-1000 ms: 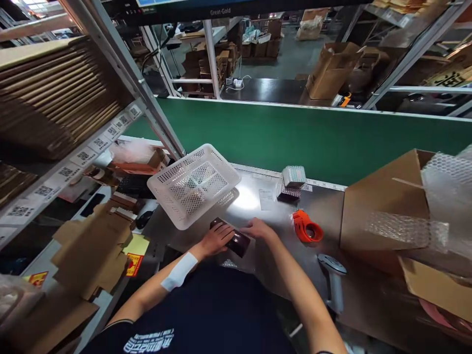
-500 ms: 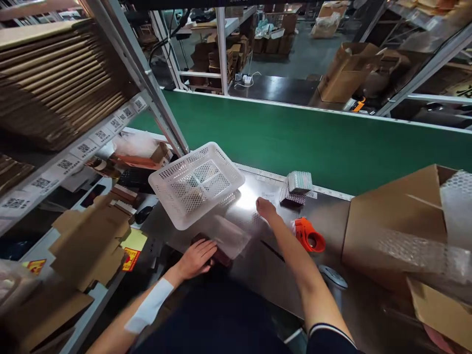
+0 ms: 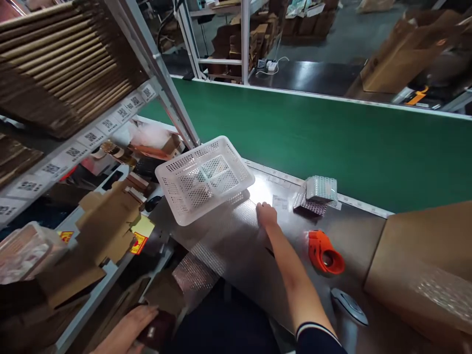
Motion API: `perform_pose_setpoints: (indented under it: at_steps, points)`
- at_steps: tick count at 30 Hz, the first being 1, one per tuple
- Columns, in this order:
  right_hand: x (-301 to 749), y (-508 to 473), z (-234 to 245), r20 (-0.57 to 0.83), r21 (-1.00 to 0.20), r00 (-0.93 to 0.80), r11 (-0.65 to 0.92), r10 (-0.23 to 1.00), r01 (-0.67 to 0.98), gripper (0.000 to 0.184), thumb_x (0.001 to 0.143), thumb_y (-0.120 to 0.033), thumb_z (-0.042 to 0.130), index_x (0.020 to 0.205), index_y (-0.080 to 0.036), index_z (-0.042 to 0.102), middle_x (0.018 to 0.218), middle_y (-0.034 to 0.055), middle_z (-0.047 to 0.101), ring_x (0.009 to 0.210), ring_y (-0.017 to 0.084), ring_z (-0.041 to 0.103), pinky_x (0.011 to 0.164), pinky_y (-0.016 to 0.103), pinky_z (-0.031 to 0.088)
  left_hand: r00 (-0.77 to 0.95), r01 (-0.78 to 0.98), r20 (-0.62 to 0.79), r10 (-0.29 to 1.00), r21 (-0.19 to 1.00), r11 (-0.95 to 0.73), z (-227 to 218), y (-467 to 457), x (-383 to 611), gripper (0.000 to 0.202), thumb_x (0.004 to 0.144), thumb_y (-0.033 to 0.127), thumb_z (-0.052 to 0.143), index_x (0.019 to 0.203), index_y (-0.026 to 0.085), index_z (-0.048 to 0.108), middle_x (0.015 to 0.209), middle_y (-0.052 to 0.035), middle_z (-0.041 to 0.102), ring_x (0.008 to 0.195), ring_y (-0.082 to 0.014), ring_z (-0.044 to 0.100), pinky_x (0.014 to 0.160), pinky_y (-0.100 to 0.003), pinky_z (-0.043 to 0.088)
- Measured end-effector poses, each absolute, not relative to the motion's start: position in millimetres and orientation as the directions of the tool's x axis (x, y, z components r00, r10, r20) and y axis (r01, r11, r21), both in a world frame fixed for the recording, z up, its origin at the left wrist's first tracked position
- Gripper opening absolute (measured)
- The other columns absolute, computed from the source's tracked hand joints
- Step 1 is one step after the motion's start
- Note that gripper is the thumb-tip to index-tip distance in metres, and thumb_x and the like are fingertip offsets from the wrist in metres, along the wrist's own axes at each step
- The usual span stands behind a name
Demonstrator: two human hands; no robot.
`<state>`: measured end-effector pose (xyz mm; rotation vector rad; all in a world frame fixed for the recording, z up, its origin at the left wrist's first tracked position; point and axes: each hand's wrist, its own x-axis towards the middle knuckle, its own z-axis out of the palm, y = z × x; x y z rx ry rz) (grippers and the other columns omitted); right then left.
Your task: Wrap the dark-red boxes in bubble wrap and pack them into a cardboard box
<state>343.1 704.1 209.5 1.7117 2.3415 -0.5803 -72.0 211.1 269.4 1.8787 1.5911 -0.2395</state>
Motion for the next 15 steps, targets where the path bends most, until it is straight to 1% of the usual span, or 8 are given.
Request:
perform_pose_setpoints:
  at_steps: [2, 3, 4, 6, 8, 10, 13, 15]
  points:
    - [345.1, 705.5, 210.4, -0.352, -0.235, -0.345, 0.275, 0.870, 0.932, 0.033, 0.106, -0.022, 0.044, 0.120, -0.016, 0.073, 0.116, 0.0184, 0.069, 0.107, 0.031, 0.067, 0.088, 0.037, 0.049, 0.197, 0.936, -0.364, 0.910, 0.345, -0.065, 289.8, 233.2, -68.1, 0.098, 0.060, 0.023, 0.062, 0.152, 0.055, 0.051, 0.148, 0.0076, 0.064, 0.128, -0.0300, 0.070, 0.108, -0.049, 0.061]
    - [345.1, 705.9, 211.2, -0.339, -0.254, -0.358, 0.281, 0.870, 0.925, 0.032, 0.106, -0.024, 0.045, 0.124, -0.018, 0.072, 0.118, 0.0170, 0.069, 0.110, 0.031, 0.066, 0.091, 0.037, 0.049, 0.165, 0.945, -0.273, 0.948, 0.320, -0.073, 300.5, 253.9, -60.0, 0.091, 0.066, 0.022, 0.062, 0.153, 0.046, 0.055, 0.149, 0.0025, 0.065, 0.131, -0.0297, 0.068, 0.110, -0.047, 0.059]
    - [344.3, 705.2, 212.1, -0.325, -0.267, -0.364, 0.285, 0.873, 0.921, 0.034, 0.107, -0.027, 0.046, 0.130, -0.019, 0.069, 0.123, 0.0164, 0.068, 0.114, 0.031, 0.065, 0.094, 0.037, 0.048, 0.184, 0.943, -0.209, 0.960, 0.313, -0.112, 310.2, 280.5, -47.6, 0.084, 0.069, 0.021, 0.061, 0.152, 0.036, 0.059, 0.150, -0.0033, 0.065, 0.134, -0.0303, 0.065, 0.115, -0.047, 0.056]
    - [340.7, 697.5, 214.1, -0.261, -0.337, -0.338, 0.242, 0.904, 0.910, 0.041, 0.107, -0.028, 0.045, 0.144, -0.016, 0.060, 0.136, 0.0185, 0.064, 0.126, 0.032, 0.060, 0.102, 0.040, 0.047, 0.257, 0.927, -0.126, 0.958, 0.312, -0.207, 322.3, 347.3, -11.3, 0.073, 0.076, 0.021, 0.059, 0.149, 0.027, 0.062, 0.151, -0.0078, 0.063, 0.140, -0.0309, 0.059, 0.125, -0.052, 0.043]
    - [336.3, 678.5, 215.8, -0.184, -0.443, -0.293, 0.187, 0.938, 0.877, 0.047, 0.107, -0.027, 0.043, 0.149, -0.011, 0.054, 0.145, 0.0211, 0.059, 0.134, 0.033, 0.055, 0.109, 0.042, 0.045, 0.343, 0.901, -0.118, 0.932, 0.321, -0.291, 320.4, 422.3, 33.2, 0.068, 0.077, 0.023, 0.062, 0.145, 0.021, 0.063, 0.150, -0.0113, 0.063, 0.142, -0.0322, 0.055, 0.131, -0.054, 0.033]
    - [333.2, 649.0, 215.4, -0.118, -0.576, -0.283, 0.167, 0.952, 0.800, 0.046, 0.105, -0.027, 0.041, 0.145, -0.011, 0.057, 0.143, 0.0191, 0.062, 0.134, 0.030, 0.057, 0.111, 0.040, 0.046, 0.425, 0.880, -0.172, 0.889, 0.309, -0.361, 306.5, 492.6, 76.3, 0.062, 0.078, 0.024, 0.066, 0.140, 0.018, 0.065, 0.142, -0.0139, 0.066, 0.138, -0.0324, 0.057, 0.132, -0.053, 0.028]
    - [332.8, 599.7, 208.0, -0.049, -0.747, -0.319, 0.177, 0.947, 0.641, 0.045, 0.104, -0.034, 0.037, 0.137, -0.015, 0.062, 0.135, 0.0160, 0.068, 0.127, 0.026, 0.063, 0.109, 0.041, 0.052, 0.520, 0.852, -0.307, 0.797, 0.251, -0.459, 279.2, 570.4, 123.2, 0.050, 0.078, 0.017, 0.071, 0.128, 0.007, 0.068, 0.127, -0.0187, 0.070, 0.131, -0.0329, 0.061, 0.131, -0.048, 0.029]
    - [335.1, 576.2, 200.6, -0.043, -0.793, -0.301, 0.151, 0.953, 0.590, 0.048, 0.101, -0.037, 0.040, 0.139, -0.015, 0.061, 0.137, 0.0174, 0.067, 0.129, 0.029, 0.063, 0.112, 0.046, 0.051, 0.544, 0.838, -0.315, 0.778, 0.241, -0.489, 265.0, 598.7, 139.2, 0.052, 0.078, 0.013, 0.071, 0.129, 0.005, 0.067, 0.131, -0.0192, 0.069, 0.135, -0.0334, 0.059, 0.132, -0.049, 0.026]
